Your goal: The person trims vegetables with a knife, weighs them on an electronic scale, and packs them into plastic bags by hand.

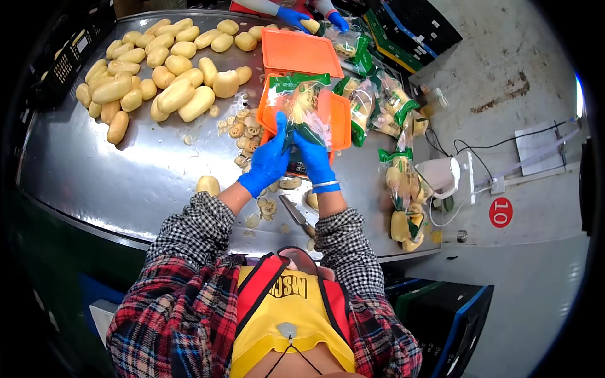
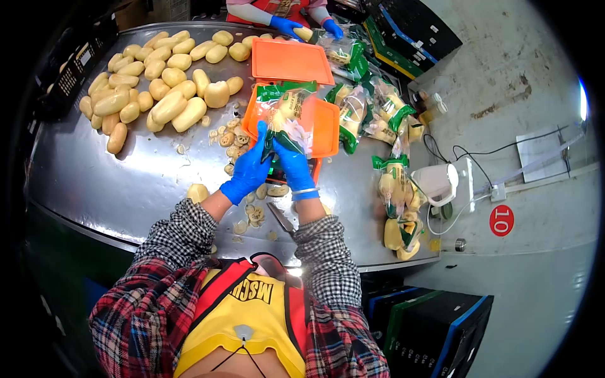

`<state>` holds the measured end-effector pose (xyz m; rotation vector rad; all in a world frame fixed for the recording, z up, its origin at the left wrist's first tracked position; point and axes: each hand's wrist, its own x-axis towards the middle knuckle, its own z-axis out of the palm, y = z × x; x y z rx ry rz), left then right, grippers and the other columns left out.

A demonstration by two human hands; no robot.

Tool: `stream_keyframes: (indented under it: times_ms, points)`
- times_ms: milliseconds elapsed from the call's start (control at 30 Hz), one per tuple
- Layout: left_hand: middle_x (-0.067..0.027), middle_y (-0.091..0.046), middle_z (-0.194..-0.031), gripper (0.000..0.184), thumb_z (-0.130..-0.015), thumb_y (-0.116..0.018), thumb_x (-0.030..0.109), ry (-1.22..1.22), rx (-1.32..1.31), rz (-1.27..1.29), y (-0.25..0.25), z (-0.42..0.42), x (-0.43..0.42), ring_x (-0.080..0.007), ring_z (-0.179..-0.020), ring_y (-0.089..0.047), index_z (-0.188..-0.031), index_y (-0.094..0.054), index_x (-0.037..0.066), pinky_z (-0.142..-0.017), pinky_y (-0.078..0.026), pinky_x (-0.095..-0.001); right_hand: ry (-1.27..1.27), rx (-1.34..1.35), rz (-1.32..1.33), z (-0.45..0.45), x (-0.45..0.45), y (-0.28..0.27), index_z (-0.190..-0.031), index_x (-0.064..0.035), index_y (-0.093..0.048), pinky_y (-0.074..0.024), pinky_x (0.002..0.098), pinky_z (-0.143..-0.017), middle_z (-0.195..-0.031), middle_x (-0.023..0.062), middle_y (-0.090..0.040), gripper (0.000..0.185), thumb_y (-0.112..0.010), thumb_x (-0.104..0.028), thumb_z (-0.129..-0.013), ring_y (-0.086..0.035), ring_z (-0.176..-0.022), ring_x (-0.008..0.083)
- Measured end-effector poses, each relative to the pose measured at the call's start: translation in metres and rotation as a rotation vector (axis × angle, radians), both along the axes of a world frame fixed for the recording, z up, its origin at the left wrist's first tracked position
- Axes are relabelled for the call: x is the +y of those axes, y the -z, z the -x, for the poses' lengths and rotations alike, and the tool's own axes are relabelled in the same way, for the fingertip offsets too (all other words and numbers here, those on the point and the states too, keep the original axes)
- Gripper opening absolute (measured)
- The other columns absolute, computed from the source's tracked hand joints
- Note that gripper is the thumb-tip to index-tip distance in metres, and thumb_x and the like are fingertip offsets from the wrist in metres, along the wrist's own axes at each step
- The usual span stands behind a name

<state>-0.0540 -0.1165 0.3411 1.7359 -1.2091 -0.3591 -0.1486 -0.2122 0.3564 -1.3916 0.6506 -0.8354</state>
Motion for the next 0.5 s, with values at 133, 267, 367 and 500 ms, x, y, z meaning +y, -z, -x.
stream_keyframes:
  times_ms: [133,267,367,500]
  points:
    - [-0.0253,-0.061,-0.080,0.081,-0.085,-0.056,0.015,0.034,-0.034,0.144,0.001,0.003,-0.004,-0.0401,-0.066,-0.061,-0.150,-0.007,0.016,-0.056,-0.046,-0.0453,0.163,0.107,0.243,0.008,-0.014,0.028,-0.116,0.0029,-0.057,-0.0490,0.0316,-0.081,-0.108,0.0125,-0.063,0.031,-0.056,-0.001,-0.085,-0.060,-0.097,0.0225]
    - [-0.0225,-0.059,-0.066,0.083,-0.083,-0.056,0.013,0.035,-0.050,0.091,-0.011,0.014,-0.004,-0.0371,-0.054,-0.059,-0.150,-0.008,0.012,-0.048,-0.044,-0.0450,0.211,0.158,0.331,0.017,0.003,0.011,-0.112,0.0037,-0.057,-0.0491,0.0314,-0.079,-0.103,0.0108,-0.063,0.025,-0.055,-0.002,-0.088,-0.060,-0.091,0.0200]
    - [-0.0187,-0.059,-0.066,0.082,-0.081,-0.057,0.012,0.081,-0.125,0.162,-0.017,0.013,-0.002,-0.0349,-0.049,-0.058,-0.149,-0.011,0.009,-0.045,-0.043,-0.0439,0.182,0.080,0.235,0.022,0.015,0.002,-0.116,0.0023,-0.055,-0.0478,0.0303,-0.084,-0.111,0.0098,-0.060,0.028,-0.058,-0.004,-0.089,-0.058,-0.097,0.0178]
    - [-0.0126,-0.061,-0.068,0.085,-0.078,-0.062,0.016,0.111,-0.331,0.211,-0.037,0.017,-0.004,-0.0304,-0.050,-0.059,-0.148,-0.016,0.007,-0.044,-0.043,-0.0405,0.260,0.024,0.379,0.024,0.015,-0.002,-0.111,0.0016,-0.056,-0.0477,0.0334,-0.081,-0.102,0.0111,-0.062,0.027,-0.061,-0.012,-0.088,-0.060,-0.091,0.0208]
